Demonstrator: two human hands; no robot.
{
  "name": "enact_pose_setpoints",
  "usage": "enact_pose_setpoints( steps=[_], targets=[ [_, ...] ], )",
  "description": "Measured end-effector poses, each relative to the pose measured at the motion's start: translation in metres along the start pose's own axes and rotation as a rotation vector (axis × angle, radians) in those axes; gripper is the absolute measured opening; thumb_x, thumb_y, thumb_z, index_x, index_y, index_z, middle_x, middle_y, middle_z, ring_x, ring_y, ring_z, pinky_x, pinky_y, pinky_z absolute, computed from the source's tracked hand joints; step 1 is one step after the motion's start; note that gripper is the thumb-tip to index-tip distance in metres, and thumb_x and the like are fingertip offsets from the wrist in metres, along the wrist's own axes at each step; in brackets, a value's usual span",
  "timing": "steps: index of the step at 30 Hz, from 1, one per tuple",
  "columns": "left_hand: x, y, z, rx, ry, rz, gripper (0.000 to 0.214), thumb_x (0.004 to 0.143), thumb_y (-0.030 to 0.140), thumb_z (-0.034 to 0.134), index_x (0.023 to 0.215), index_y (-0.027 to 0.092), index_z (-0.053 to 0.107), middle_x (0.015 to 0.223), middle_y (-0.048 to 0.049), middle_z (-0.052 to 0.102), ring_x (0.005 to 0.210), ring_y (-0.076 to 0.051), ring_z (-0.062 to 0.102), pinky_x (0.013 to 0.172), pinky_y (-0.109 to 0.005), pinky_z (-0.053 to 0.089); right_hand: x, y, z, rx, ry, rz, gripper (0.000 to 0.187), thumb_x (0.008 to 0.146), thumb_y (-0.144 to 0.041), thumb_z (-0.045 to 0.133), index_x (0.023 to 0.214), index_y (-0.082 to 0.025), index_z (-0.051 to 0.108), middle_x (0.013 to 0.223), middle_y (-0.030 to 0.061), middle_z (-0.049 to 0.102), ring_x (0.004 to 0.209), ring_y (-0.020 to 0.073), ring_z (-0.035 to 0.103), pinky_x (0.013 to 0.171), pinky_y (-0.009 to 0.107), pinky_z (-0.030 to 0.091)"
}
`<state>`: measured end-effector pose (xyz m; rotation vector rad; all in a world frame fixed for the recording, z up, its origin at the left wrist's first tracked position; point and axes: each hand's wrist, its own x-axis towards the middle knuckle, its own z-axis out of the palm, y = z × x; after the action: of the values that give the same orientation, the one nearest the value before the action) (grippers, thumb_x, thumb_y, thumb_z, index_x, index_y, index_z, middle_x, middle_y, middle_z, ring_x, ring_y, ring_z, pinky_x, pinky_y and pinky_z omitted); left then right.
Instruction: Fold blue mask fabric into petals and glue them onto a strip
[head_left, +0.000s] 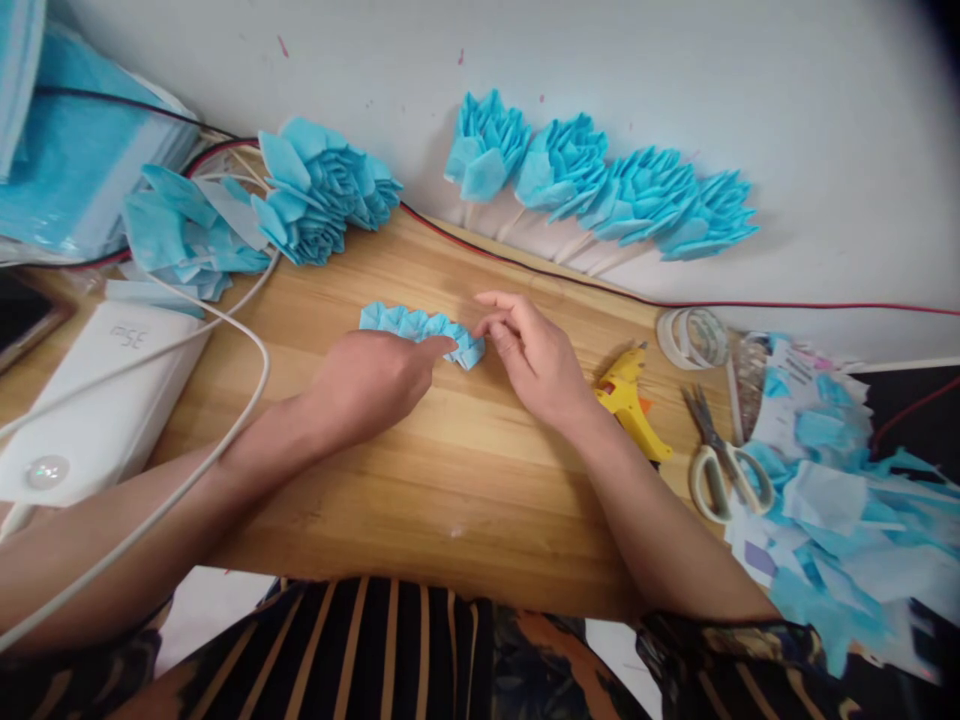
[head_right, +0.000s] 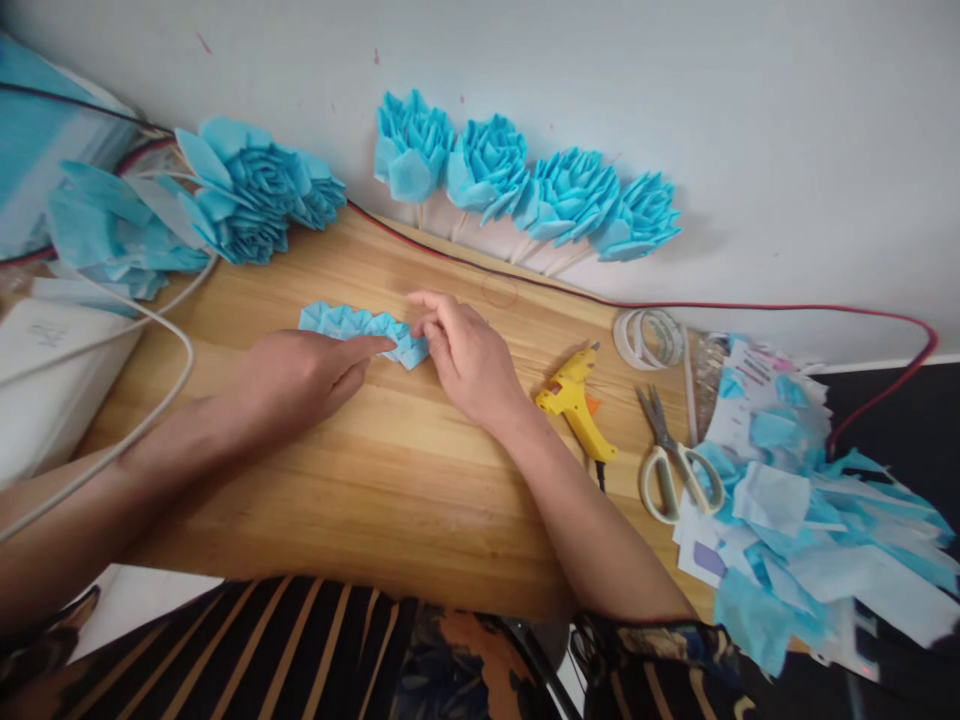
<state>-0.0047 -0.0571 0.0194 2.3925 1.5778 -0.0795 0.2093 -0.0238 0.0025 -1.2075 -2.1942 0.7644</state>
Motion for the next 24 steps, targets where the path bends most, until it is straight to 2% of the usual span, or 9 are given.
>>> enact_pose_setpoints(
  steps=[6,10,13,15,17,21,24],
  targets=[
    [0.002,0.001,0.006,0.042,-0.014,0.058,0.051,0.095,0.018,0.039,0.139,0.022,0.062,0.084,-0.0097,0.076,0.069,-0.021,0.068,0.063,-0.028,0.042,0.003,0.002,0.006,-0.120,-0.071,-0.055,0.036,0.106,-0.028,0.036,0.138,-0.024,0.050,0.102,0.0060,0.075,0.107,0.0243,0.064,0.096,0.042,0.047],
    [0.005,0.001,0.008,0.010,-0.051,0.049,0.048,0.096,0.019,0.038,0.137,0.021,0.064,0.087,-0.0115,0.076,0.071,-0.024,0.068,0.065,-0.031,0.043,0.007,-0.002,0.012,-0.233,-0.130,-0.064,0.041,0.104,-0.025,0.035,0.142,-0.020,0.050,0.105,0.0091,0.075,0.106,0.0270,0.063,0.093,0.043,0.047],
    [0.005,0.000,0.010,-0.015,-0.030,0.060,0.046,0.096,0.018,0.037,0.130,0.020,0.068,0.084,-0.0114,0.074,0.072,-0.025,0.067,0.066,-0.032,0.043,0.011,-0.006,0.015,-0.328,-0.163,-0.076,0.044,0.104,-0.023,0.033,0.143,-0.016,0.052,0.107,0.0122,0.075,0.106,0.0300,0.062,0.089,0.045,0.047],
    [0.005,-0.001,0.013,-0.018,0.005,0.084,0.046,0.095,0.017,0.037,0.128,0.019,0.068,0.082,-0.0112,0.073,0.074,-0.025,0.068,0.067,-0.032,0.043,0.013,-0.004,0.013,-0.317,-0.166,-0.080,0.045,0.104,-0.025,0.034,0.143,-0.016,0.052,0.105,0.0121,0.075,0.106,0.0299,0.063,0.090,0.046,0.047],
    [0.004,-0.002,0.016,-0.011,0.047,0.109,0.046,0.094,0.016,0.038,0.129,0.019,0.068,0.081,-0.0110,0.073,0.075,-0.025,0.068,0.067,-0.032,0.044,0.015,0.000,0.007,-0.216,-0.117,-0.039,0.044,0.104,-0.027,0.035,0.144,-0.018,0.050,0.101,0.0091,0.075,0.102,0.0265,0.065,0.091,0.043,0.048],
    [0.003,-0.004,0.020,0.027,0.046,0.120,0.050,0.094,0.015,0.038,0.135,0.019,0.066,0.079,-0.0118,0.073,0.069,-0.027,0.067,0.062,-0.034,0.042,0.010,0.011,-0.011,0.005,0.090,0.089,0.040,0.104,-0.029,0.037,0.142,-0.023,0.047,0.096,0.0038,0.074,0.092,0.0202,0.067,0.089,0.038,0.051],
    [-0.001,-0.004,0.014,0.061,-0.008,0.119,0.051,0.095,0.016,0.037,0.137,0.021,0.065,0.082,-0.0117,0.075,0.068,-0.027,0.067,0.061,-0.033,0.040,-0.002,0.012,-0.015,0.054,0.113,0.118,0.037,0.102,-0.028,0.041,0.138,-0.022,0.049,0.095,0.0032,0.073,0.091,0.0196,0.068,0.089,0.039,0.051]
  ],
)
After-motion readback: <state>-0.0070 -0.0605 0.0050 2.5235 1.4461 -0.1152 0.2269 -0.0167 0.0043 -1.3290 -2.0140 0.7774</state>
